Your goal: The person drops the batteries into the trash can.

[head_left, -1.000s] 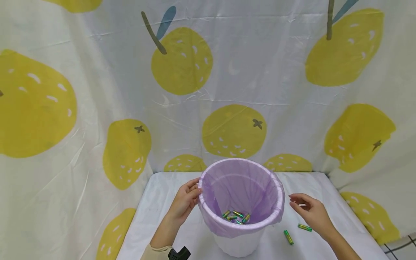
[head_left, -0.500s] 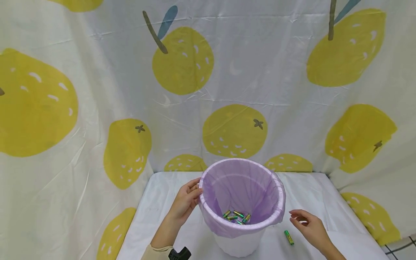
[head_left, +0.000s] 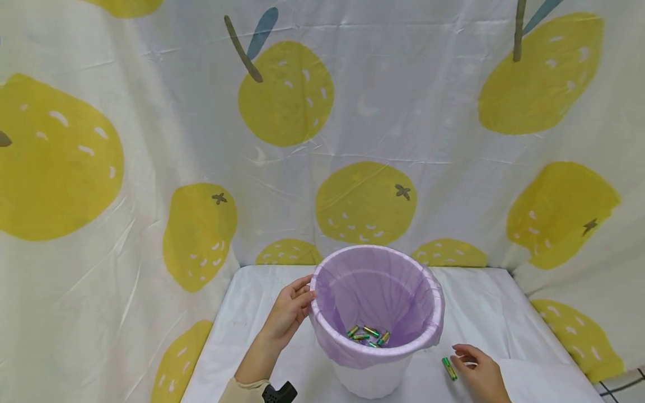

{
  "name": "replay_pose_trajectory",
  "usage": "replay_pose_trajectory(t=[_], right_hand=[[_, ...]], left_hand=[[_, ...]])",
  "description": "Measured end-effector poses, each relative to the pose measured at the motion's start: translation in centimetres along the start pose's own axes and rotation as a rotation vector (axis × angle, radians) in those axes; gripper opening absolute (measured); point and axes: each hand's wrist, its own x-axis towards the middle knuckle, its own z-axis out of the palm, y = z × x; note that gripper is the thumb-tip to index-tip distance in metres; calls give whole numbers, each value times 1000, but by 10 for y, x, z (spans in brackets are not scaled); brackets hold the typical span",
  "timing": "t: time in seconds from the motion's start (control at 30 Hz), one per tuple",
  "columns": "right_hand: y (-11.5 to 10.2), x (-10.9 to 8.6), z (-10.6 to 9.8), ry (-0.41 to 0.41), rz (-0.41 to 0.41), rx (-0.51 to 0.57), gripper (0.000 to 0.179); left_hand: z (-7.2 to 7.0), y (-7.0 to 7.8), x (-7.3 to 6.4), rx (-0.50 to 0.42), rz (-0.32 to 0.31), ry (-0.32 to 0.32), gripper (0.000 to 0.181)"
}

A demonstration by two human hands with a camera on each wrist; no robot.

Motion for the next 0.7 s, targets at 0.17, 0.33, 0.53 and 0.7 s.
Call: replay_pose_trajectory(t=[0.17,0.33,0.53,0.7], right_hand=[[16,-6,10,-49,185,-42,58],[23,-8,20,-90,129,-128,66],[22,-12,22,-33,74,-170,24],[23,-10,21,-43,92,-167,17]], left_hand=[[0,-1,1,3,0,-13,56],[0,-2,0,1,-2,1,56],[0,0,-1,-18,5,-3,58],[-1,-1,0,-27,3,-4,58]])
